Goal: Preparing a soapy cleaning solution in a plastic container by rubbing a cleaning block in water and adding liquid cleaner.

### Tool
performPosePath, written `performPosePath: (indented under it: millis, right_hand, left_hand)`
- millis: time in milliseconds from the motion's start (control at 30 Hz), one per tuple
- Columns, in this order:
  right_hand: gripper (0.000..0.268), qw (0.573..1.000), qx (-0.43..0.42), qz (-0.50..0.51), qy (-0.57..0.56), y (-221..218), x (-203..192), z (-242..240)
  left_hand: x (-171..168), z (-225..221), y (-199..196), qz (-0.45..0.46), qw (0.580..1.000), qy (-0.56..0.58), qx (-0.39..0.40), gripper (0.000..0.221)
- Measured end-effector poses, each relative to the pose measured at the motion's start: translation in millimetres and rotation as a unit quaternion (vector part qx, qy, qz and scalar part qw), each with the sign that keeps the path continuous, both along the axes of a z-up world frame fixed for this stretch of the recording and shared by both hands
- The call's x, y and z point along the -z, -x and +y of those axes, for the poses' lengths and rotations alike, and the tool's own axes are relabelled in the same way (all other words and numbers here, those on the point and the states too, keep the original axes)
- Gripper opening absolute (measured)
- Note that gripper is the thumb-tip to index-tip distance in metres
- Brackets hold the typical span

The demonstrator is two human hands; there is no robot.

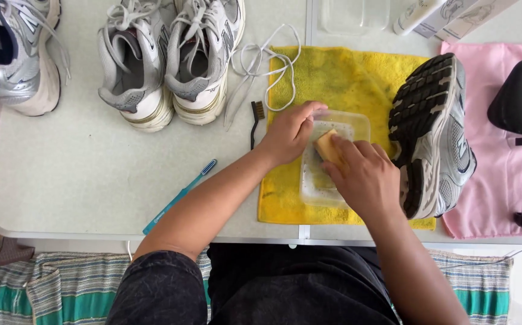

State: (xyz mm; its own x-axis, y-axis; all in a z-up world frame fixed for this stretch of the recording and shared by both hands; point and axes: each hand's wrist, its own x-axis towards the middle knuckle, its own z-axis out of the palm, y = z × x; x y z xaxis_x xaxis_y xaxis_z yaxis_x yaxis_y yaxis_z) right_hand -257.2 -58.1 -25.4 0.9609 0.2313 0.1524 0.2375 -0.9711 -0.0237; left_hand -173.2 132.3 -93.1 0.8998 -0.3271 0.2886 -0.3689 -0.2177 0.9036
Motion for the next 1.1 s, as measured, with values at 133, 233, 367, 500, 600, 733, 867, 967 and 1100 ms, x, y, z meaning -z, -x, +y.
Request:
performPosePath:
  millis: [133,233,367,500,600,733,867,967,1100]
  right_hand:
    - [0.042,0.999,0.014,-0.043,-0.008,-9,3,17]
    - [0.042,1.0,-0.01,-0.004,0.021,18,-10,15]
    - [0.038,1.0,0.008,-0.006,-0.019,-5,4,-2]
    - [0.045,0.996,0.007,-0.09,0.002,-11,17,12]
    - [0.045,0.999,0.002,-0.046,-0.004,15,7,14]
    - [0.044,0.996,0.034,-0.076,0.043,-6,8,-7]
    - [0.047,0.996,0.029,-0.083,0.031,-13,17,12]
    - [0.041,0.999,0.027,-0.024,0.013,9,-2,24]
    - [0.044,0.997,0.07,-0.003,0.022,-14,6,10]
  left_hand:
    - [-8,-1,4,0.016,1.0,-0.007,0.003,0.041]
    - [-5,-1,2,-0.013,1.0,0.01,0.009,0.04]
    - [-5,1,-1,0.002,0.999,0.029,0.013,0.042]
    - [-6,3,0,-0.022,1.0,0.004,0.008,0.041]
    - [-7,2,1,-0.019,1.0,0.01,0.015,0.042]
    - [-8,2,2,-0.019,1.0,0.012,0.018,0.04]
    - [-6,1,1,-0.013,1.0,-0.002,0.002,0.04]
    - [2,-1,0,-0.016,1.0,-0.016,0.005,0.038]
    - [-12,3,0,-0.012,1.0,0.001,0.007,0.04]
